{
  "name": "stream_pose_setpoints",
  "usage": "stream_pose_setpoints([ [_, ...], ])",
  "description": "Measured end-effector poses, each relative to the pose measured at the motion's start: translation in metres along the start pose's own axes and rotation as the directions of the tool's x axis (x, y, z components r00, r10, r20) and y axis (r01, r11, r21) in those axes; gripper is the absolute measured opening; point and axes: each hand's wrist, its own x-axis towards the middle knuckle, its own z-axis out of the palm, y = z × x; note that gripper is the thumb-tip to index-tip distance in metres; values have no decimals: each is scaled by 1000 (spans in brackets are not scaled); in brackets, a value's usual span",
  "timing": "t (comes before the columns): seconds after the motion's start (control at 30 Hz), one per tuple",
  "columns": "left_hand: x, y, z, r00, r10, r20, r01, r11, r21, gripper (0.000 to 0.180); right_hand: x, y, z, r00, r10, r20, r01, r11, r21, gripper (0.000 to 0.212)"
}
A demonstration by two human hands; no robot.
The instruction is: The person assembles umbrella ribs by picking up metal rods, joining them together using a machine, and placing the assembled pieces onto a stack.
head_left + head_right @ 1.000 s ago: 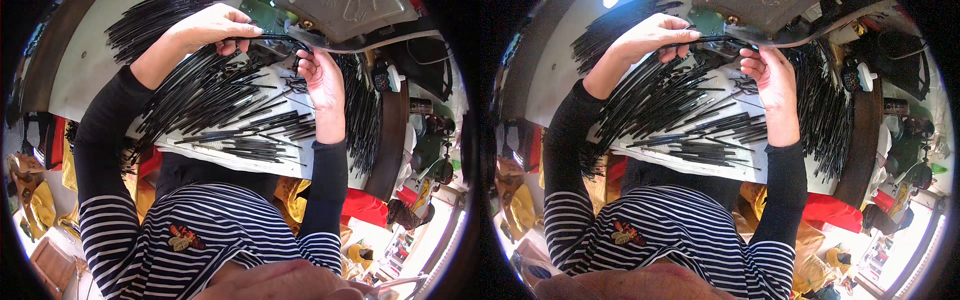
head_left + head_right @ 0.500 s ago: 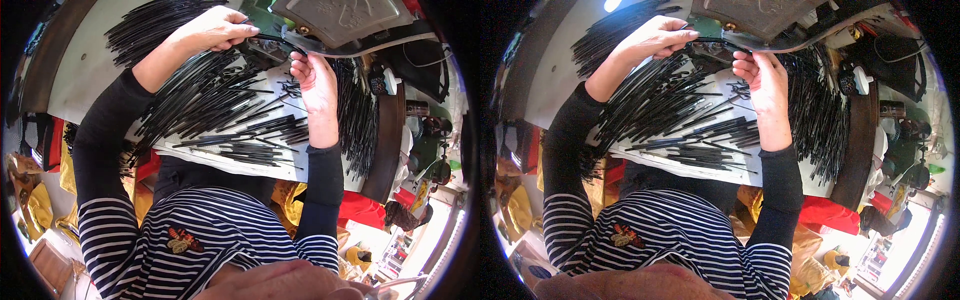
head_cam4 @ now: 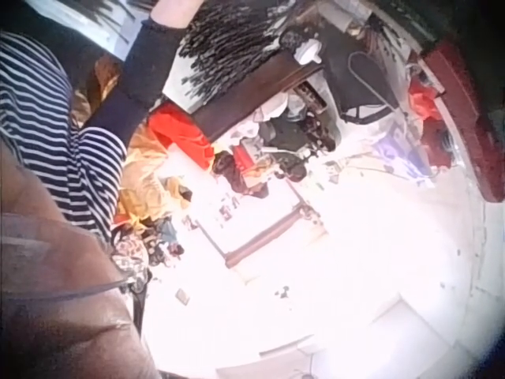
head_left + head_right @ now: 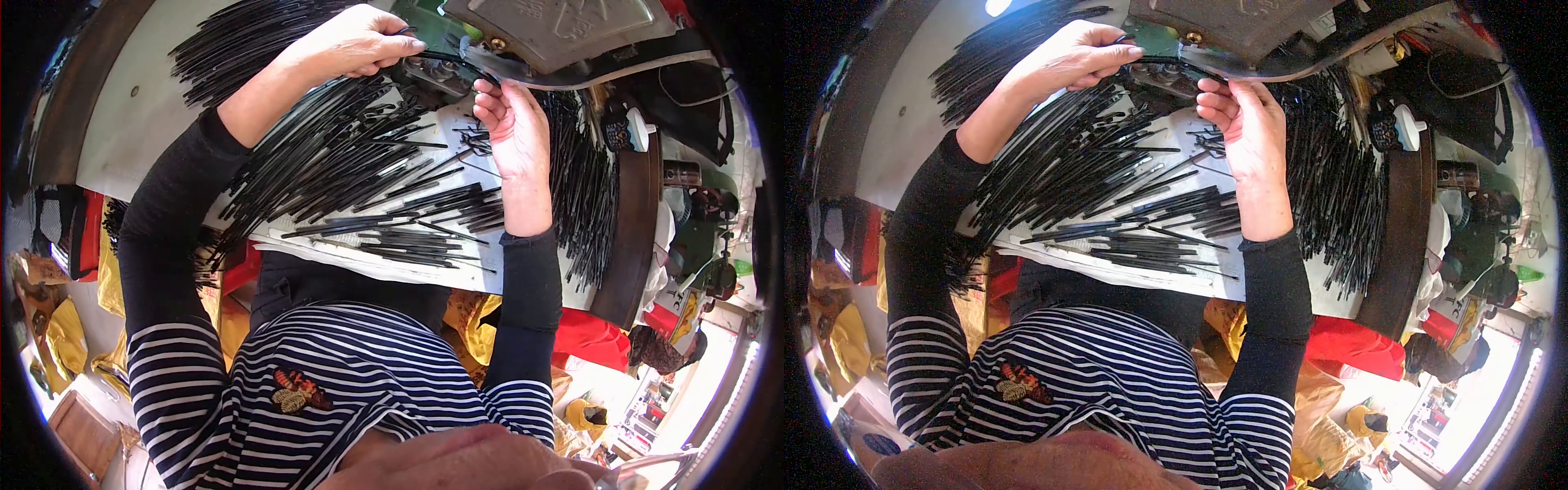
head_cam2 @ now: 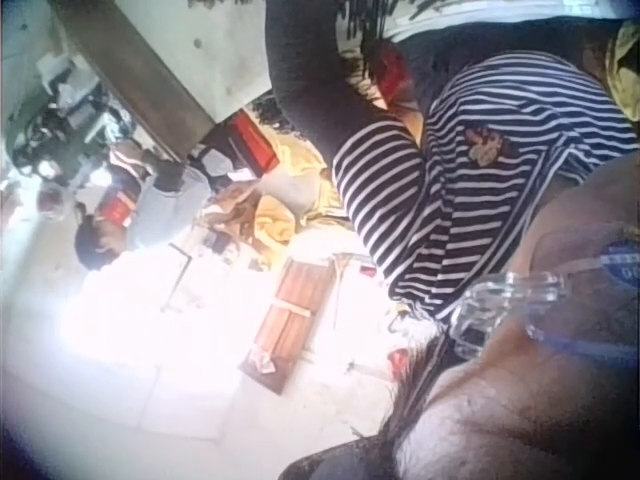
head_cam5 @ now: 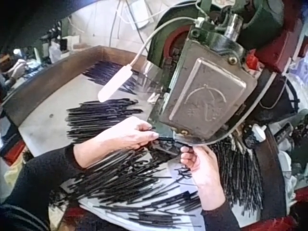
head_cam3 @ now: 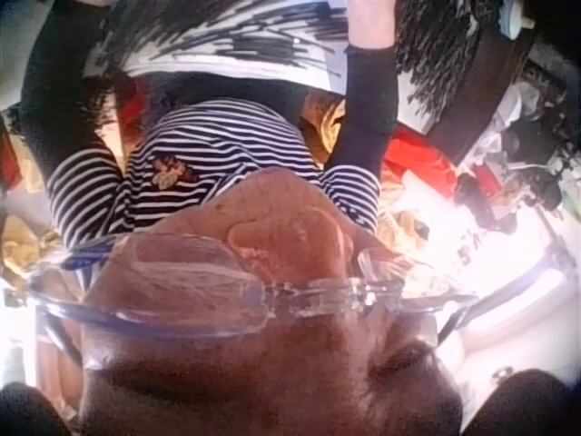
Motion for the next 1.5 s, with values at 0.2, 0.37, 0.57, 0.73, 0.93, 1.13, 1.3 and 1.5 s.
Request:
stream_pose_setpoints([
  [0.2, 2, 1, 3, 997, 20, -73, -7, 984, 175, 33, 2, 0, -5, 999, 42, 10, -42, 999, 28, 23],
  [0.37, 3, -1, -1, 999, -16, -36, 20, 992, 122, 33, 2, 1, -6, 999, 40, 35, -41, 999, 33, 22],
  [0.57, 0, 1, 7, 1000, -14, -11, 14, 999, 34, 32, -6, -12, 3, 873, -476, 106, 399, 574, -715, 28],
  [0.73, -6, 8, 11, 992, -44, 115, 39, 998, 40, 32, -27, -7, 37, 726, -404, 557, 532, -184, -827, 22],
  [0.93, -7, 8, 21, 989, -36, 141, 33, 999, 28, 34, -33, -1, 35, 735, -260, 626, 551, -307, -776, 20],
  [1.13, -2, -10, 14, 998, 35, 61, -35, 999, -7, 37, -39, -11, 39, 826, -222, 518, 477, -216, -852, 19],
  [1.3, -1, -7, 15, 996, -35, 79, 43, 994, -101, 32, -45, -11, 46, 968, 116, 221, 150, 440, -885, 27],
  [1.5, 1, -8, 18, 998, -55, 25, 59, 983, -173, 29, -41, -5, 40, 947, 175, 269, 85, 670, -738, 21],
])
